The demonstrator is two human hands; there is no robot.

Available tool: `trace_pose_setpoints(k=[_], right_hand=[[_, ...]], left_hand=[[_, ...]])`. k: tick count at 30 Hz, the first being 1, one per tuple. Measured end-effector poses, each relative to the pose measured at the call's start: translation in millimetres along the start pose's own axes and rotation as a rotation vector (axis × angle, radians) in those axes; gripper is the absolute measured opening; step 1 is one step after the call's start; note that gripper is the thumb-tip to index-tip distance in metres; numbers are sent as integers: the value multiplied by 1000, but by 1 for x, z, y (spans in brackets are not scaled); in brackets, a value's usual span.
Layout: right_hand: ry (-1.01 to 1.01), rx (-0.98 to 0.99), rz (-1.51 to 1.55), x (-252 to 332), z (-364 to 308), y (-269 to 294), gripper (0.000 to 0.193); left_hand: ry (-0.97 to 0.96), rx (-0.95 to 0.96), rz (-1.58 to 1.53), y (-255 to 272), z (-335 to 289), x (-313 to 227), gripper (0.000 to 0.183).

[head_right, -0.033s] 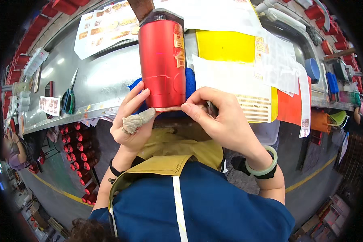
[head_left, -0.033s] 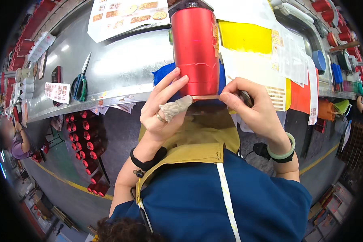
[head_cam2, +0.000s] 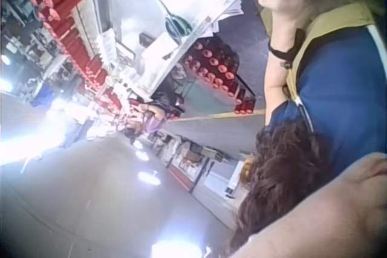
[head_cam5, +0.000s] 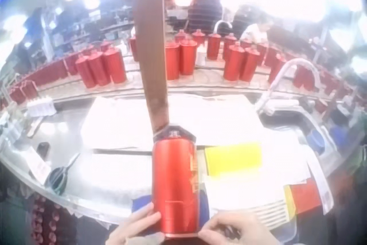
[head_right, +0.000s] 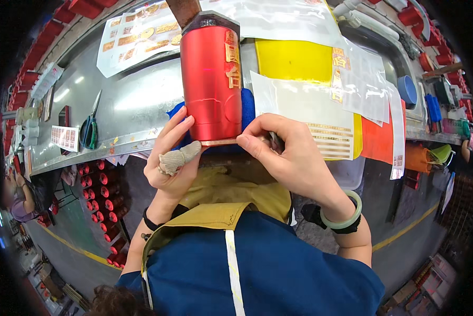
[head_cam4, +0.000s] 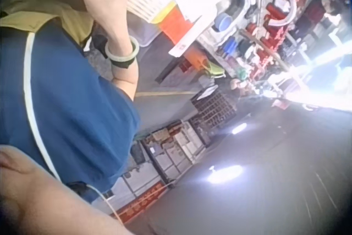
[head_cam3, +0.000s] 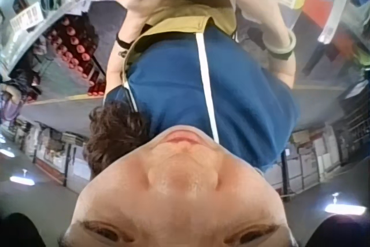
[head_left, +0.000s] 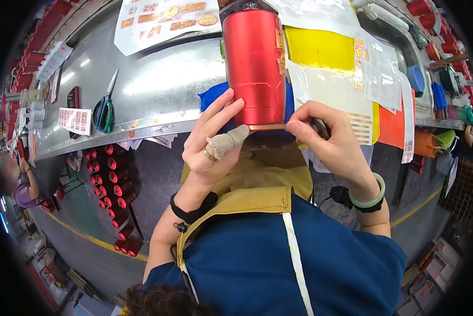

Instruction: Apply gold-colored labels to red wine or liquor bottles on an assembly line.

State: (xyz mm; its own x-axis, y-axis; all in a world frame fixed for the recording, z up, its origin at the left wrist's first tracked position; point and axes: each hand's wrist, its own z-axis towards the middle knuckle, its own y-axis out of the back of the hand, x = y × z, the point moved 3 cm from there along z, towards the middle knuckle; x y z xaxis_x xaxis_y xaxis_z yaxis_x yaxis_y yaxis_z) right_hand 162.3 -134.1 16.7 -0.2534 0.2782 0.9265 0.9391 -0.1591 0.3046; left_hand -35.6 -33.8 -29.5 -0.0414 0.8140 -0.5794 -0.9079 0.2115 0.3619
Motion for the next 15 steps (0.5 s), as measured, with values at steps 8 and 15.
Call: trace_pose_setpoints(k=[8, 15], right_hand=[[3, -2, -37, -7, 2, 5, 21], [3, 5, -20, -5, 3, 3, 20]], left_hand=[[-72, 27, 220, -2, 7, -19, 29], [305, -139, -126, -9, -11, -4, 28]])
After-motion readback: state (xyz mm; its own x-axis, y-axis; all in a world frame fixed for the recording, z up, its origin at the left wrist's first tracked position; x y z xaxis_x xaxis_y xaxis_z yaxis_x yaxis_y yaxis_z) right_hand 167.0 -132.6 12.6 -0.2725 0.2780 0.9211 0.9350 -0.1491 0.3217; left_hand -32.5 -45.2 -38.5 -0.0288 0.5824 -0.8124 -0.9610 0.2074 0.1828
